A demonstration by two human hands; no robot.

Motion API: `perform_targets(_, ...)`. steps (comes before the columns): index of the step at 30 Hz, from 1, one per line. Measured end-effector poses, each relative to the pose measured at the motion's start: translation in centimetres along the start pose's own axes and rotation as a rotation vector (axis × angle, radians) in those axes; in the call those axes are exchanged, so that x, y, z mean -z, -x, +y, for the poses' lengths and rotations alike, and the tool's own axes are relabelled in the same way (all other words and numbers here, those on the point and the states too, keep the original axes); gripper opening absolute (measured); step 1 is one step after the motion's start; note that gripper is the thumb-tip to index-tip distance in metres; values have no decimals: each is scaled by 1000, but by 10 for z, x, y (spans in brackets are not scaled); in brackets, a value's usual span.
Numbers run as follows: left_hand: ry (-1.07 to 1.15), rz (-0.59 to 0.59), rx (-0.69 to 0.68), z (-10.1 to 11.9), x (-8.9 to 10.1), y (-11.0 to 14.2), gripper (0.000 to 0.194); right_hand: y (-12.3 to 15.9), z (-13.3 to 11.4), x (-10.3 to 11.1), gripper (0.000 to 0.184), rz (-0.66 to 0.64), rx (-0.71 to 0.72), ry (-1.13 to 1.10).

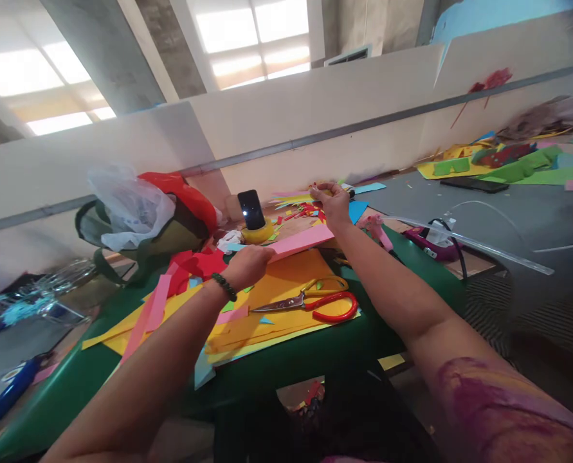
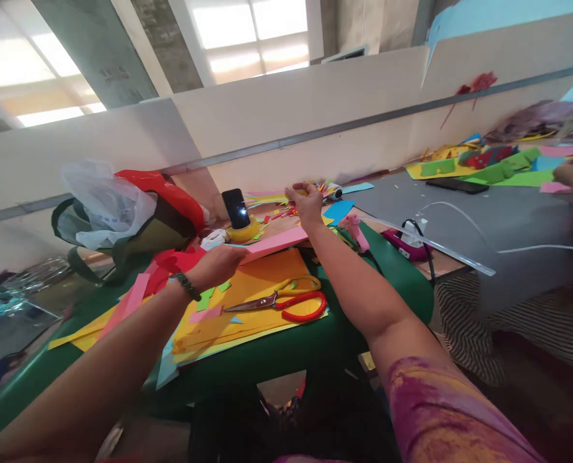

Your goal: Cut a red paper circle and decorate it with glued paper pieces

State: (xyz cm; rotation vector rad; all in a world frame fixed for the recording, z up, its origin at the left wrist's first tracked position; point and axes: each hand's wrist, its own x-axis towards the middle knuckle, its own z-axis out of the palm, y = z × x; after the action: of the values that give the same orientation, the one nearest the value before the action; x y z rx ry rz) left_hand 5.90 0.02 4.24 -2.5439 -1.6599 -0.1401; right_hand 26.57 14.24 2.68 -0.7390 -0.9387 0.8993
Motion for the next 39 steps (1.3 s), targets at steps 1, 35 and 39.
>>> perform_targets(1,-1,-9,-13,-3,2,9,30,1,-1,0,24,-8,-6,7)
perform_targets(35,330,-85,740,-83,-34,57,38,29,23,-6,20,-320,-89,401)
perform_targets(39,442,-40,763,-90,-50,47,37,29,26,-5,19,-330,-88,408)
